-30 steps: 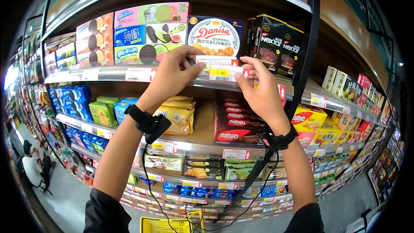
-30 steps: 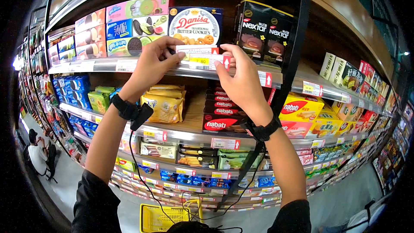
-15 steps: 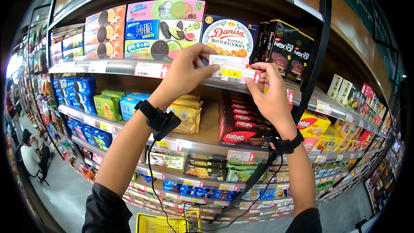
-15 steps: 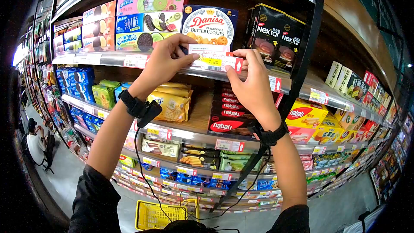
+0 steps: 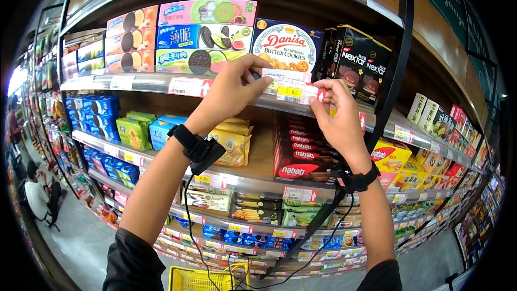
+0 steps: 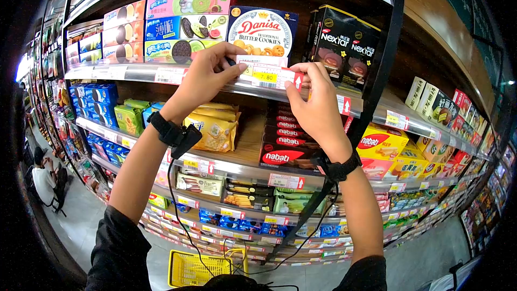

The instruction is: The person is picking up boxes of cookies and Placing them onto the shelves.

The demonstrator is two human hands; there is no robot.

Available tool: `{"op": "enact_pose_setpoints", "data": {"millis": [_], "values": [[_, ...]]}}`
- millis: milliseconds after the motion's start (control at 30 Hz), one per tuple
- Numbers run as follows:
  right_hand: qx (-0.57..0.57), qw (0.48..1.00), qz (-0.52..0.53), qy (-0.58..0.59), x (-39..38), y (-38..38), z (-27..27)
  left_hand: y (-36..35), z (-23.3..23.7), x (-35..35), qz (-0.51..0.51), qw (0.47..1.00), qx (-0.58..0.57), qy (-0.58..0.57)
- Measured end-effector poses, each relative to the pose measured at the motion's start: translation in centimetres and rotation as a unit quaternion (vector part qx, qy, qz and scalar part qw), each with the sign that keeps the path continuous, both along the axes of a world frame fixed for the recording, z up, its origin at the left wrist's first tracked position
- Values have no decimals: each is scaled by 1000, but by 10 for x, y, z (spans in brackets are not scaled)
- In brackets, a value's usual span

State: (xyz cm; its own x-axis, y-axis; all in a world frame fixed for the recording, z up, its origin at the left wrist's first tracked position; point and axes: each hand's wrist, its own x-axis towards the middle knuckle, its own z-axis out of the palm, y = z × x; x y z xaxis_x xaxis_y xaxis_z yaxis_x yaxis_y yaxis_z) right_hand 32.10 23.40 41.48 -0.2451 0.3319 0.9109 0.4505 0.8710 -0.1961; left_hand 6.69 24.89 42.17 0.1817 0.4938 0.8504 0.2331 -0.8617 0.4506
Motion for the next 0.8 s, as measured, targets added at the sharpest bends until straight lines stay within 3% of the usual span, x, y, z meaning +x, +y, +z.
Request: {"op": "enact_pose_setpoints", "data": {"millis": [367,800], "values": [[8,1000,-4,-1,0,1,0,3,1,1,-13,999,-10,-49],[24,1000,-6,-11,-2,-3,0,1,1,4,50,996,24,-75]]}}
